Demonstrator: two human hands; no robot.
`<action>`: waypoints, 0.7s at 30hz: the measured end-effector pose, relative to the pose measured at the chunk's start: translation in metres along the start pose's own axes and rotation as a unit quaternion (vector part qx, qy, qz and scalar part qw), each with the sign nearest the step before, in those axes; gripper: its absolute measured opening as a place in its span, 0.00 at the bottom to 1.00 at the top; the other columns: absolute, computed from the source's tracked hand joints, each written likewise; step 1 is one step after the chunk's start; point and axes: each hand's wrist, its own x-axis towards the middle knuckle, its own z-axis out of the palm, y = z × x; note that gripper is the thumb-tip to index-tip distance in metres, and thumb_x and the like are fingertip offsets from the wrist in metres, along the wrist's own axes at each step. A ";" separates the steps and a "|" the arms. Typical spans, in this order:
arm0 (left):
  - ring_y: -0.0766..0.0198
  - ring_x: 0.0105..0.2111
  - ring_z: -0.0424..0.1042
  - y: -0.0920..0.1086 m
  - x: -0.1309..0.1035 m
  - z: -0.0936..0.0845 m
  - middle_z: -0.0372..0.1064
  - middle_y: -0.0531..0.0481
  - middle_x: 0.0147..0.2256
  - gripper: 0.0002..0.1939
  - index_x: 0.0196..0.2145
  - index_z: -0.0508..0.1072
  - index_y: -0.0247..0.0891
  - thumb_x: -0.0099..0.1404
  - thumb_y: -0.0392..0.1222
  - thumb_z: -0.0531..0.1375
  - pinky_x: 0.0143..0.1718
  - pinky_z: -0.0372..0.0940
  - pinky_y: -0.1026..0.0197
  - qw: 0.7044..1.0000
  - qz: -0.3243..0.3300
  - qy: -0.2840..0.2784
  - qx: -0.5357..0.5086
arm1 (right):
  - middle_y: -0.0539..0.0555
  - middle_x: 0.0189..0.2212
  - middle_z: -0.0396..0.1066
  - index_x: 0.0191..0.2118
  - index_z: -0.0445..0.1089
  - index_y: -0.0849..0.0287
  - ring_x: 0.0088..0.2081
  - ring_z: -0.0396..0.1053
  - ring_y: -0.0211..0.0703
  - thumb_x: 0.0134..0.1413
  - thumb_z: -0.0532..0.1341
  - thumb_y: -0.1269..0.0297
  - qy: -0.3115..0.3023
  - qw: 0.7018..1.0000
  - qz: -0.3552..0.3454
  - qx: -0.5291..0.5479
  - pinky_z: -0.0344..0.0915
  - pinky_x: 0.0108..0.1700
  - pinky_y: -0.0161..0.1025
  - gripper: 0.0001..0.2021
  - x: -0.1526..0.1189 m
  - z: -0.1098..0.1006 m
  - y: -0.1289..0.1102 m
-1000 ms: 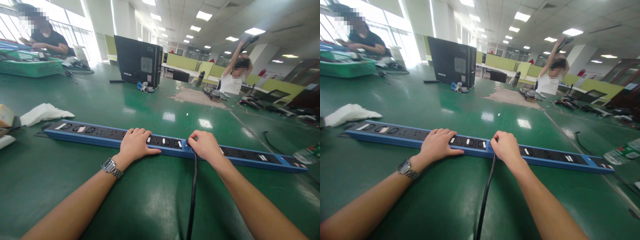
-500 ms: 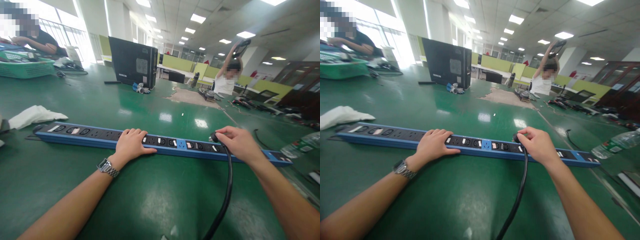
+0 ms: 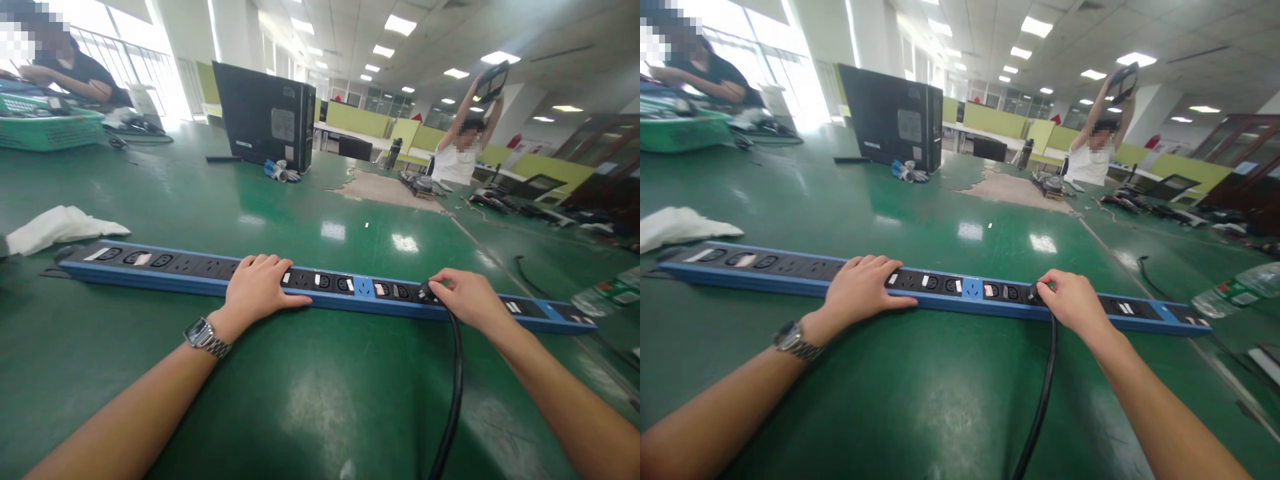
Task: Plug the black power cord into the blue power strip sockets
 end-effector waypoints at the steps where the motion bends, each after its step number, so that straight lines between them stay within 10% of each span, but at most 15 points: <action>1: 0.47 0.44 0.69 0.000 0.000 0.000 0.73 0.43 0.41 0.41 0.46 0.73 0.41 0.51 0.78 0.52 0.48 0.57 0.48 1.000 0.000 -0.001 -0.002 | 0.51 0.18 0.69 0.32 0.77 0.57 0.24 0.67 0.44 0.50 0.54 0.53 0.004 1.000 0.000 -0.005 0.56 0.28 0.38 0.17 -0.001 0.001 0.000; 11: 0.47 0.43 0.69 0.002 -0.001 -0.001 0.73 0.42 0.40 0.41 0.45 0.74 0.41 0.49 0.78 0.54 0.49 0.56 0.48 1.000 -0.009 0.009 -0.015 | 0.54 0.25 0.75 0.37 0.76 0.56 0.28 0.71 0.48 0.55 0.54 0.57 -0.003 0.997 -0.058 -0.059 0.60 0.32 0.40 0.15 -0.009 0.009 -0.005; 14: 0.47 0.43 0.69 0.003 -0.002 -0.001 0.73 0.42 0.39 0.41 0.44 0.74 0.40 0.49 0.78 0.54 0.49 0.56 0.48 1.000 -0.003 0.018 -0.019 | 0.55 0.26 0.75 0.33 0.76 0.57 0.30 0.72 0.49 0.52 0.56 0.55 0.086 0.996 0.021 0.010 0.62 0.32 0.40 0.14 -0.005 -0.005 -0.017; 17: 0.48 0.43 0.69 0.003 -0.002 -0.001 0.73 0.42 0.40 0.41 0.44 0.74 0.41 0.48 0.78 0.55 0.49 0.56 0.49 1.000 -0.007 0.017 -0.022 | 0.55 0.26 0.75 0.35 0.76 0.59 0.28 0.72 0.47 0.50 0.58 0.53 0.178 0.967 0.090 0.158 0.63 0.31 0.39 0.15 -0.005 -0.011 -0.059; 21: 0.48 0.44 0.69 0.003 -0.002 0.000 0.73 0.42 0.40 0.40 0.43 0.73 0.41 0.47 0.77 0.57 0.49 0.55 0.49 0.999 -0.016 0.018 -0.024 | 0.52 0.24 0.75 0.33 0.76 0.59 0.26 0.71 0.42 0.50 0.58 0.57 0.007 0.967 -0.043 0.251 0.61 0.30 0.36 0.12 -0.002 0.021 -0.149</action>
